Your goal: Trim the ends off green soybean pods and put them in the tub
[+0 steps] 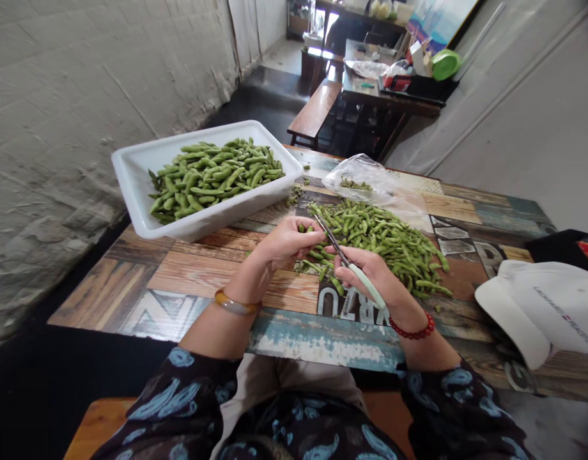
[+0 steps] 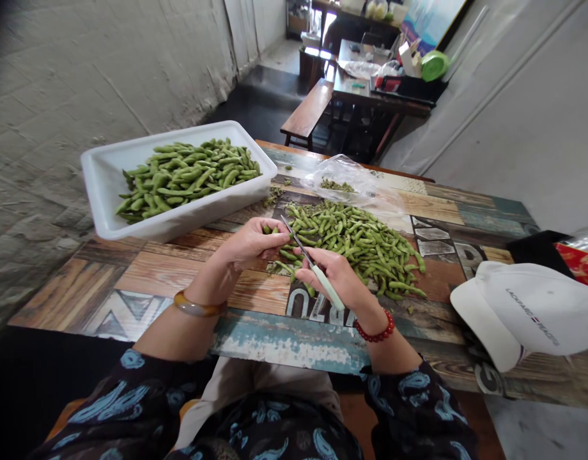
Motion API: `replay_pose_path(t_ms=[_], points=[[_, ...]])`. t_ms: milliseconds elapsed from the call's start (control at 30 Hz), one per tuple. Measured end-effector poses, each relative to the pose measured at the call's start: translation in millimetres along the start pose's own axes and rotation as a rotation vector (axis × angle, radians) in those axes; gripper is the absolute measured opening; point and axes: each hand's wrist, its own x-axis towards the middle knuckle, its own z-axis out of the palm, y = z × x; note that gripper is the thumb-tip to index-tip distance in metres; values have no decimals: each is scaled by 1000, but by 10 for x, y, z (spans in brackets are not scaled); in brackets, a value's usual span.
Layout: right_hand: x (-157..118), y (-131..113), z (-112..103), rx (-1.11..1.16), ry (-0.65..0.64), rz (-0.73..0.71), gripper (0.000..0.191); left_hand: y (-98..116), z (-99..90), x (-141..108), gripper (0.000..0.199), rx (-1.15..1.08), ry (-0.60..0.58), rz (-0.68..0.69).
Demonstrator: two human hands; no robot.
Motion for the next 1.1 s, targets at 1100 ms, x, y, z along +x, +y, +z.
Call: replay_pose_path(t_ms=[1100], points=[[-36, -130, 72, 22, 52, -7, 46, -18, 80, 70, 36, -415, 291, 138]])
